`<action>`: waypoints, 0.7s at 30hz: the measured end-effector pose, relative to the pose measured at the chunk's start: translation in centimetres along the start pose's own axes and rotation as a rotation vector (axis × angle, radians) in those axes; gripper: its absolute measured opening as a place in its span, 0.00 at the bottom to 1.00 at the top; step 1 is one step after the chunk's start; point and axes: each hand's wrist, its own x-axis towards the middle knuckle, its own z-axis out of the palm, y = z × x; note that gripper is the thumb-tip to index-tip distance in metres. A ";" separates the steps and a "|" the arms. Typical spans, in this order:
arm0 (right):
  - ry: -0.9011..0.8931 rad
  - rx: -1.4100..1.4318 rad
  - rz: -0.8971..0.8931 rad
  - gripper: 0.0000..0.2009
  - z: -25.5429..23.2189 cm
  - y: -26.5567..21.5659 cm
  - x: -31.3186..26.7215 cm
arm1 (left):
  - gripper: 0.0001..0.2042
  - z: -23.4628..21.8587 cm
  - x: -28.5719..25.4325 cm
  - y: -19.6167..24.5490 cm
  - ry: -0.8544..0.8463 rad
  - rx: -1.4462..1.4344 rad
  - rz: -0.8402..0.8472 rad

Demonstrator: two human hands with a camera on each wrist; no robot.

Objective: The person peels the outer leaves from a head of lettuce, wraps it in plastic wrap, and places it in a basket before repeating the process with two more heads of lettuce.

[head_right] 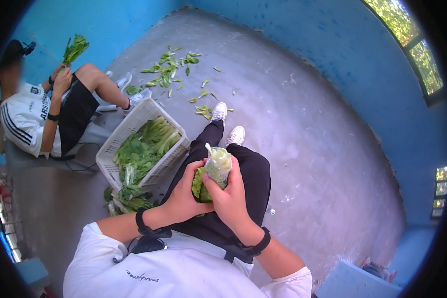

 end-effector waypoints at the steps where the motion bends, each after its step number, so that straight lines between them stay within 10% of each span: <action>1: 0.000 0.057 0.026 0.22 -0.3 -0.1 0.0 | 0.44 -0.2 -0.3 0.1 -0.046 -0.054 -0.011; 17: -0.165 0.435 0.207 0.26 -4.3 -2.1 -1.2 | 0.18 -2.2 1.1 -4.8 -0.267 -0.829 -0.177; 21: -0.041 0.383 0.033 0.29 -6.4 -3.4 -2.5 | 0.10 -1.0 2.8 -4.8 -0.047 -0.640 -0.157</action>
